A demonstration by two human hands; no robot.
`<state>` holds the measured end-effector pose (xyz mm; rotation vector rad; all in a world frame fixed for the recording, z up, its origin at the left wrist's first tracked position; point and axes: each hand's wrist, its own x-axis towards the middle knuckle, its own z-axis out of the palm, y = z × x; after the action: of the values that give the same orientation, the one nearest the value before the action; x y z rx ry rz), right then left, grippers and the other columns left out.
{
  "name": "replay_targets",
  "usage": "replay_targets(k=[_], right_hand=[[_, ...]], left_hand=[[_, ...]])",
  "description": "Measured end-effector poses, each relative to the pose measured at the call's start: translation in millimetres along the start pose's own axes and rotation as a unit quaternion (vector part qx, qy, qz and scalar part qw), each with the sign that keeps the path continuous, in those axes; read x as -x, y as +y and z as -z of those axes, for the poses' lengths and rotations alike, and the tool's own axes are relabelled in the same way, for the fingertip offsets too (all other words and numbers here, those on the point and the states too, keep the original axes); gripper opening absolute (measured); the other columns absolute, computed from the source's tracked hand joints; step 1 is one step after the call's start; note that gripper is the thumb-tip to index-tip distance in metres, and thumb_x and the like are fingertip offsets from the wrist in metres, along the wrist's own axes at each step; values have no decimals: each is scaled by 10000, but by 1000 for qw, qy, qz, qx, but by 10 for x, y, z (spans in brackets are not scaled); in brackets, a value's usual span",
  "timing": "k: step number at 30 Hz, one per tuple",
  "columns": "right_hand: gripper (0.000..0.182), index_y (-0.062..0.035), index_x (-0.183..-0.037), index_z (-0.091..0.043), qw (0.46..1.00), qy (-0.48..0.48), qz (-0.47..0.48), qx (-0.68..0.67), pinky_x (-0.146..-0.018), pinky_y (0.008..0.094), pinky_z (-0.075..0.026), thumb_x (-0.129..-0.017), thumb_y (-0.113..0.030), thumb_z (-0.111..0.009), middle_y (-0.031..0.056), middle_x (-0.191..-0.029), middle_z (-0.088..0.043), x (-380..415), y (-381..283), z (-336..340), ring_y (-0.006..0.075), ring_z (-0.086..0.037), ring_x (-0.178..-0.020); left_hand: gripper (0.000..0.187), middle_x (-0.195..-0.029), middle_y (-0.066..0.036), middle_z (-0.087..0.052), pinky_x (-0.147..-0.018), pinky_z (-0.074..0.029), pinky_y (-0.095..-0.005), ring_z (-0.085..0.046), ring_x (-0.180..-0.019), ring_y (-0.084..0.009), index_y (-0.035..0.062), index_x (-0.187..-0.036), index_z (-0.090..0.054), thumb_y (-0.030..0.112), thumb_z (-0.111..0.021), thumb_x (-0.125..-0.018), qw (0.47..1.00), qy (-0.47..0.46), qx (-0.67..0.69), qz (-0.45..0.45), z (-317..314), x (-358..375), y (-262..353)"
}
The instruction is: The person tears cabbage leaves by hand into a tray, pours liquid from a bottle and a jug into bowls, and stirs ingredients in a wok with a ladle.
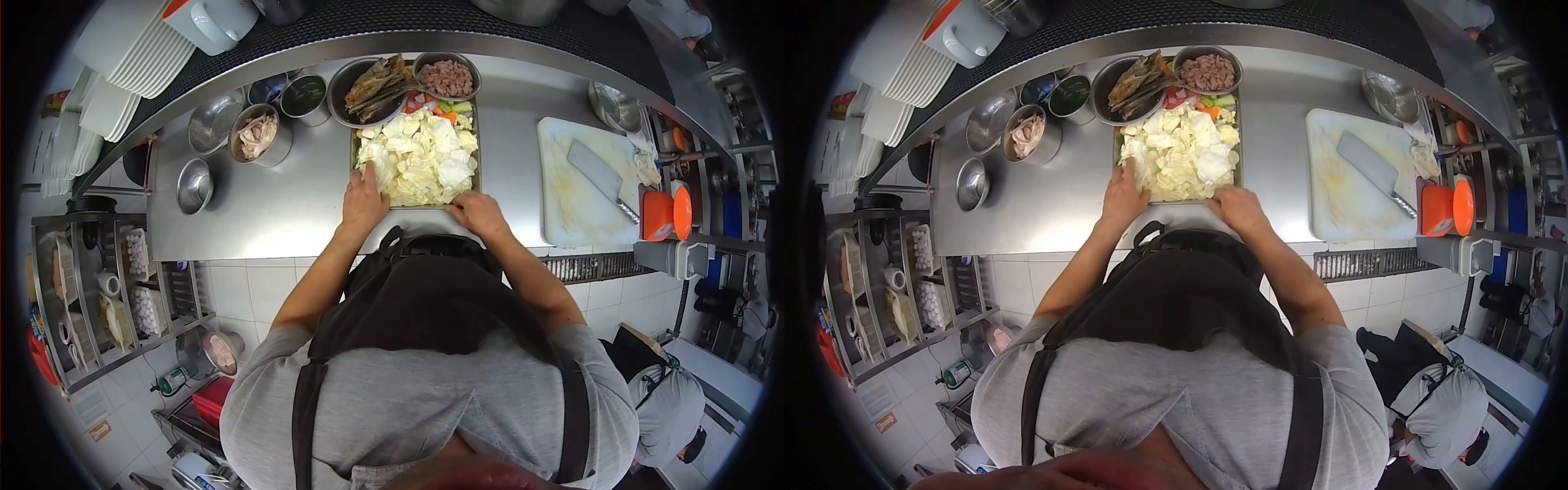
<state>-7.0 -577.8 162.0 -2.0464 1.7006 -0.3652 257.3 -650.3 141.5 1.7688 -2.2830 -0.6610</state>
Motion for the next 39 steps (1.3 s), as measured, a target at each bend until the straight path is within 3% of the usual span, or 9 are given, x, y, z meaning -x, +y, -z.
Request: replay_targets(k=[5,10,11,15,22,24,30,34,39], right_hand=[[259,-38,-783,-636,1000,-6,2,0,-702,453,-504,-866,-284,-626,139,-797,-638,-42,-106,95,344,-627,-791],[215,-43,-935,-646,990,93,105,-25,-716,430,-521,-841,-236,-650,131,-900,-640,-394,-412,224,340,-641,-816],[368,-60,-1141,-595,994,40,104,12,-734,426,-529,-821,-228,-667,140,-1009,-626,-491,-416,177,333,-651,-848],[660,-95,-1373,-423,988,-87,78,104,-746,428,-535,-783,-220,-692,189,-1114,-581,-693,-492,47,324,-657,-904],[569,-105,-1319,-472,991,-43,77,96,-744,435,-537,-788,-165,-667,182,-1053,-604,-674,-285,-49,345,-653,-870],[427,-82,-1214,-520,992,-36,80,90,-731,454,-524,-788,-61,-550,176,-953,-631,-595,-270,12,345,-660,-832],[298,-67,-1085,-523,994,-34,64,78,-746,461,-517,-803,-122,-603,172,-916,-642,-504,-208,-13,356,-654,-861],[432,-83,-1201,-514,997,-35,40,47,-775,456,-513,-811,-201,-656,181,-947,-656,-474,-253,19,354,-650,-892],[873,-125,-1455,-341,995,-64,-39,-60,-862,438,-501,-730,-369,-761,227,-1058,-644,-550,-333,79,368,-631,-976]], left_hand=[[921,-1333,-381,-346,-970,-451,-457,-513,-1117,-501,-5,-1458,-193,224,-724,-742,999,-1,-5,43,-19,-82,83],[1068,-1400,-349,-282,-985,-441,-450,-469,-1163,-505,33,-1489,-134,222,-797,-673,998,-8,50,21,-22,-59,52],[1068,-1400,-349,-282,-985,-441,-450,-469,-1163,-505,33,-1489,-134,222,-797,-673,998,-6,48,25,-51,-49,32],[1114,-1406,-330,-279,-993,-441,-447,-460,-1182,-492,111,-1502,-143,210,-829,-630,998,26,46,23,-110,-65,54],[1198,-1345,-331,-358,-1002,-441,-438,-477,-1204,-448,148,-1510,-85,314,-846,-599,988,-58,33,138,51,-164,313],[1211,-1322,-335,-381,-994,-447,-433,-495,-1190,-443,140,-1507,-73,352,-844,-598,986,-70,-23,150,55,-179,410],[1288,-1239,-331,-427,-962,-459,-428,-508,-1148,-446,99,-1492,-26,404,-870,-568,960,-194,-23,203,152,-433,448],[1226,-1245,-308,-443,-980,-443,-437,-484,-1186,-426,83,-1493,-101,369,-865,-578,985,-101,19,138,17,-225,323],[1116,-1306,-282,-443,-1009,-425,-445,-464,-1214,-425,91,-1492,-166,266,-836,-618,991,35,124,-30,-149,-118,115]])
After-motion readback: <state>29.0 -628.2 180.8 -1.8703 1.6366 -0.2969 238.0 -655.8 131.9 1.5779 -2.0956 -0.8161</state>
